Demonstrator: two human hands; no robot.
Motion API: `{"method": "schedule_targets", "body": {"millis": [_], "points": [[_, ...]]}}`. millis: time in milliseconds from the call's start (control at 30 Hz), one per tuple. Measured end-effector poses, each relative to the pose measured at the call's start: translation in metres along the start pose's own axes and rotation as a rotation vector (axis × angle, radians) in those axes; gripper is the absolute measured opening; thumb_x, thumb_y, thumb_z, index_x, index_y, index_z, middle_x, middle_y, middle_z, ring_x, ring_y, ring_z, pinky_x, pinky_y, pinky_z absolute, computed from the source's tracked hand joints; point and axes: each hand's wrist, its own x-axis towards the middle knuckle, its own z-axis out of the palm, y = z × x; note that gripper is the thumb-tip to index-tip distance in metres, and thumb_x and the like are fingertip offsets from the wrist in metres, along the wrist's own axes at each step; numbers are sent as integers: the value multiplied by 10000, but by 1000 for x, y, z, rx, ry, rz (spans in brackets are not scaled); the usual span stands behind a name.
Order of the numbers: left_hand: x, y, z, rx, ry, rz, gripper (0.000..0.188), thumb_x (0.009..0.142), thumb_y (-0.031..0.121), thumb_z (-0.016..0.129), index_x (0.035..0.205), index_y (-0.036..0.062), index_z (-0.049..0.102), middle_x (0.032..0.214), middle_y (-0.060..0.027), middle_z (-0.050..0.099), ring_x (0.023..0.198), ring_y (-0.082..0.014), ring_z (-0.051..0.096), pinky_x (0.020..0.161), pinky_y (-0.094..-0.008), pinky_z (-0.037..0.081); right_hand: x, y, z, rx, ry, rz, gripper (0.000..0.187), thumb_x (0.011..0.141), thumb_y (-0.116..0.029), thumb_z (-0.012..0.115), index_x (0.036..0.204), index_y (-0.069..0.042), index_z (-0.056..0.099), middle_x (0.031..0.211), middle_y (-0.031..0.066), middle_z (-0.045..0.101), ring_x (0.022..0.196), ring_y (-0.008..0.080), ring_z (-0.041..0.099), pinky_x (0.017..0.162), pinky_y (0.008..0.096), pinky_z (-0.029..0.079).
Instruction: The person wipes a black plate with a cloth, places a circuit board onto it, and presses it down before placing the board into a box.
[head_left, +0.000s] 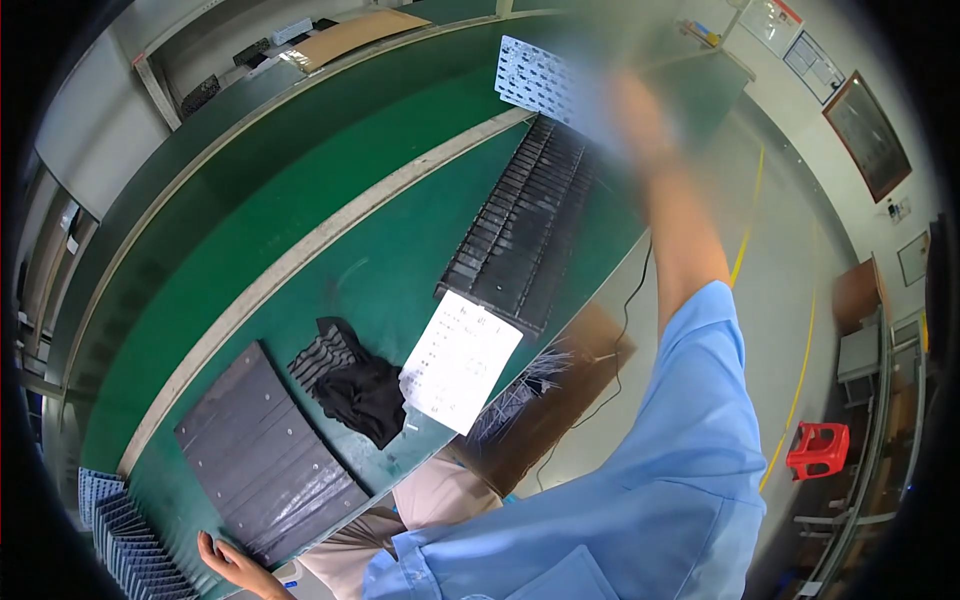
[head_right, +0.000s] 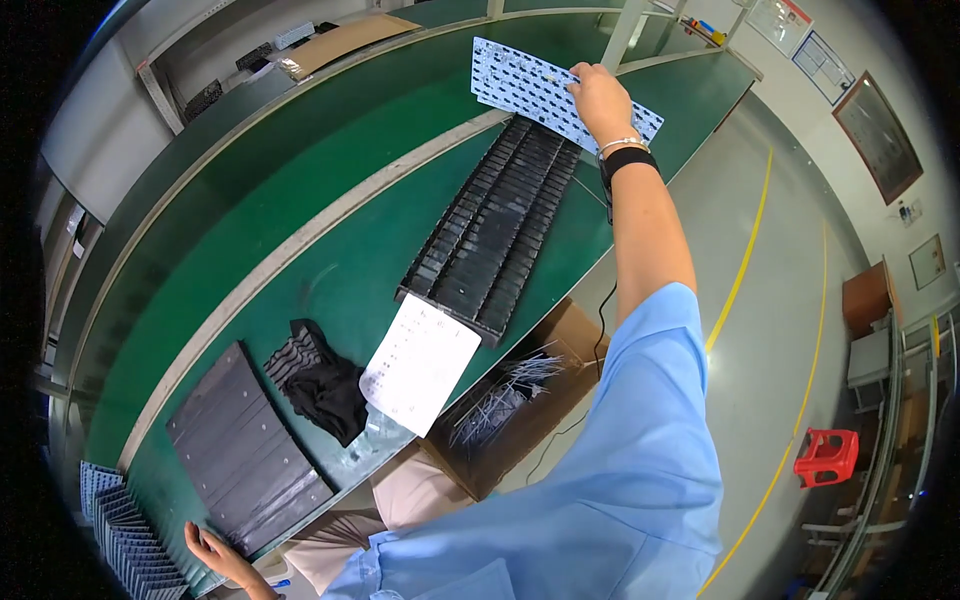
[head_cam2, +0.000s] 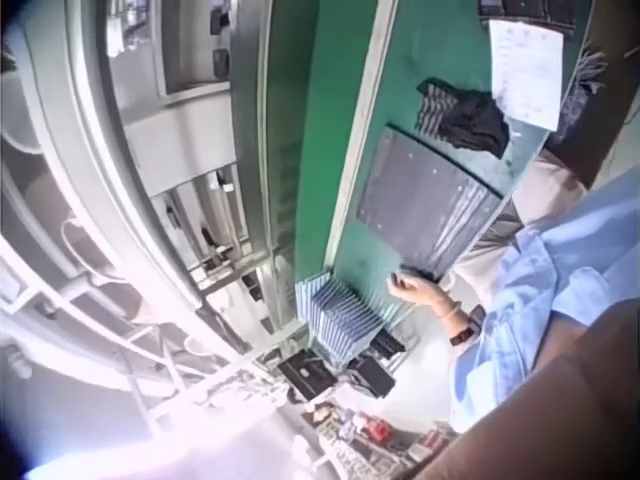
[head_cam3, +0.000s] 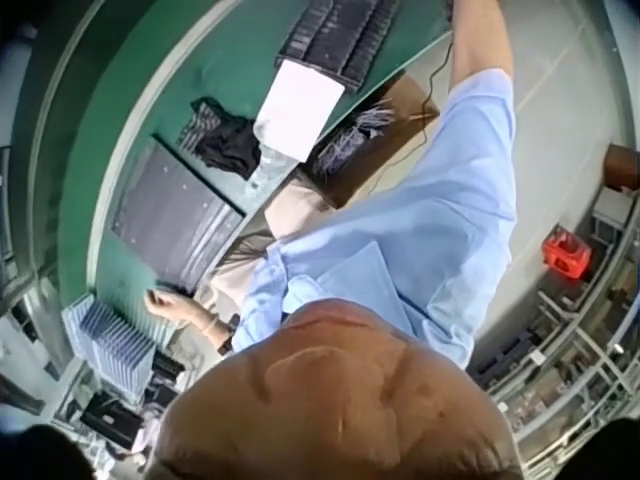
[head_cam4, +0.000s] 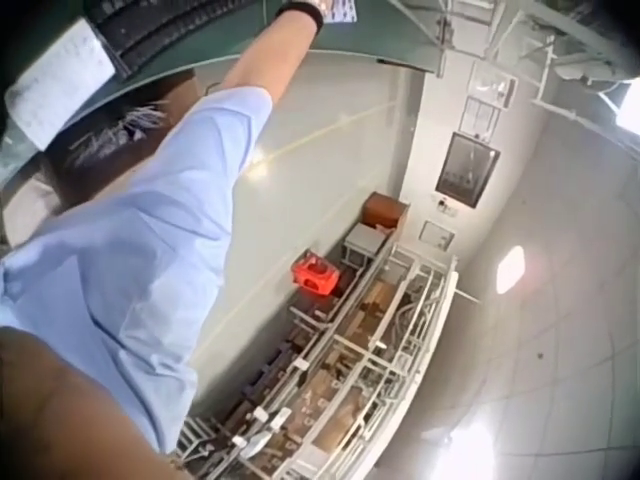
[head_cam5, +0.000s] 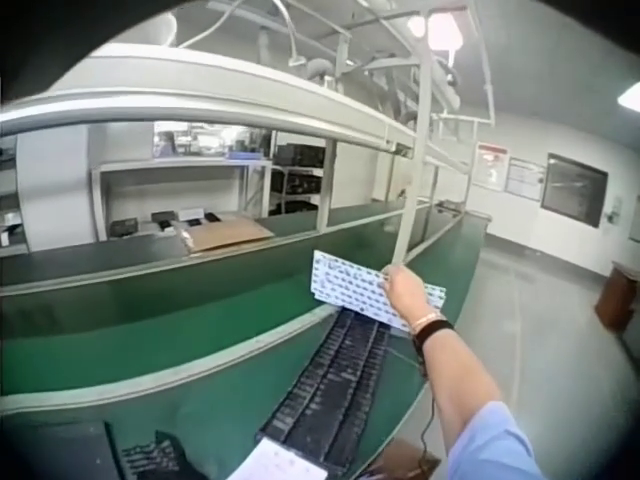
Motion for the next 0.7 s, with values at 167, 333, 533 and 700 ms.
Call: {"method": "schedule_targets", "body": {"millis": [167,333,533,700], "points": [[-1,42,0,17,30,-30,310,898,138,454,1159,-30,462,1160,-157,482,1036,-249,480,905,-340,378,-7,9,16,56,62,-53,221,799,-215,564,991,-109,585,937,92,588,891,291,568,764,381,462],[-1,67,3,61,78,-9,286,837,123,517,1061,-55,533,1049,-206,521,907,-294,534,809,-366,450,-7,9,10,124,79,-69,226,794,-208,574,995,-104,585,940,89,585,889,294,565,770,381,458],[-2,69,5,80,100,-17,279,840,125,503,1049,-56,541,1045,-208,525,905,-296,533,805,-368,447,6,20,15,142,-116,21,232,795,-207,573,1000,-100,588,950,93,580,898,299,559,788,378,452],[-4,71,5,120,104,-10,280,846,143,492,1036,-55,550,1035,-209,534,903,-302,532,811,-373,439,3,20,14,151,-82,44,238,798,-202,570,1012,-101,589,957,98,576,908,304,554,798,377,449]]}}
